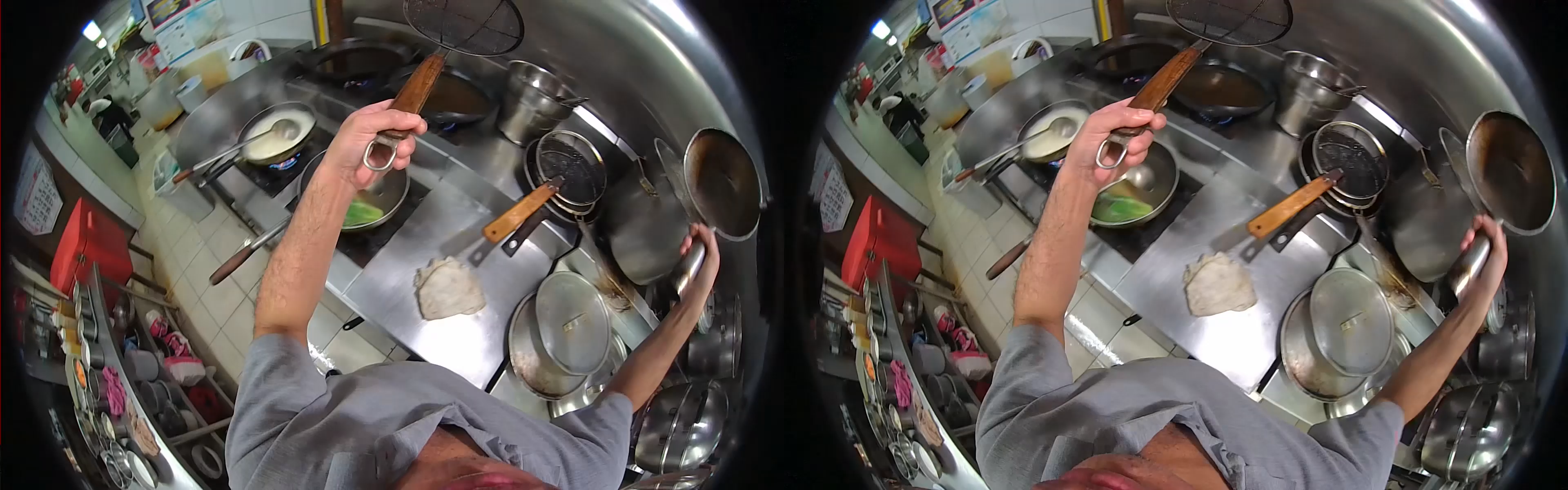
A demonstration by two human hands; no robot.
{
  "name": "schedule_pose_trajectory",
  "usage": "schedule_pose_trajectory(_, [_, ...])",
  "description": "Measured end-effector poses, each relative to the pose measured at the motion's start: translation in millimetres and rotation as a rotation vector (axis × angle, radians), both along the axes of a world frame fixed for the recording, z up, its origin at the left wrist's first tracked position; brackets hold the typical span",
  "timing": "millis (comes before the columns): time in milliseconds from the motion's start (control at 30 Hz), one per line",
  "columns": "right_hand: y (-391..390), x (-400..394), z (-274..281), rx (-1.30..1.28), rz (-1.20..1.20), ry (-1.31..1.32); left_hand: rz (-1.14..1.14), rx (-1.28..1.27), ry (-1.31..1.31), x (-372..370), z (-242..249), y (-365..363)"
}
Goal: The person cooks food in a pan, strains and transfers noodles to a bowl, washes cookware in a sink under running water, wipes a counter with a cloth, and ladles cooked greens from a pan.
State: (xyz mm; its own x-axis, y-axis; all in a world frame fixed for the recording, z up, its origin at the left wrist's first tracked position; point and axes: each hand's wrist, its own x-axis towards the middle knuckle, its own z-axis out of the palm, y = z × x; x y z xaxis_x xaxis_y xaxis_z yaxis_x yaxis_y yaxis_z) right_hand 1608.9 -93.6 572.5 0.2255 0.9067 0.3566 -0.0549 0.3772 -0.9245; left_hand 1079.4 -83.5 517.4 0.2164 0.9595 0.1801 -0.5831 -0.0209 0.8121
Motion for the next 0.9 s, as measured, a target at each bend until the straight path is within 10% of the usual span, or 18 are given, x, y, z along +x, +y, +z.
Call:
schedule_pose_trajectory(433, [-228.2,-359.6,-175.8,-0.738,0.468,0.359,0.109,-0.052,0.057,-235.5,-40.5,-215.2])
schedule_pose_trajectory(900, [-47.3,-399.8,-269.6,-0.67,0.342,0.137,0.364,-0.127,0.075,-396.6,-72.5,-341.2])
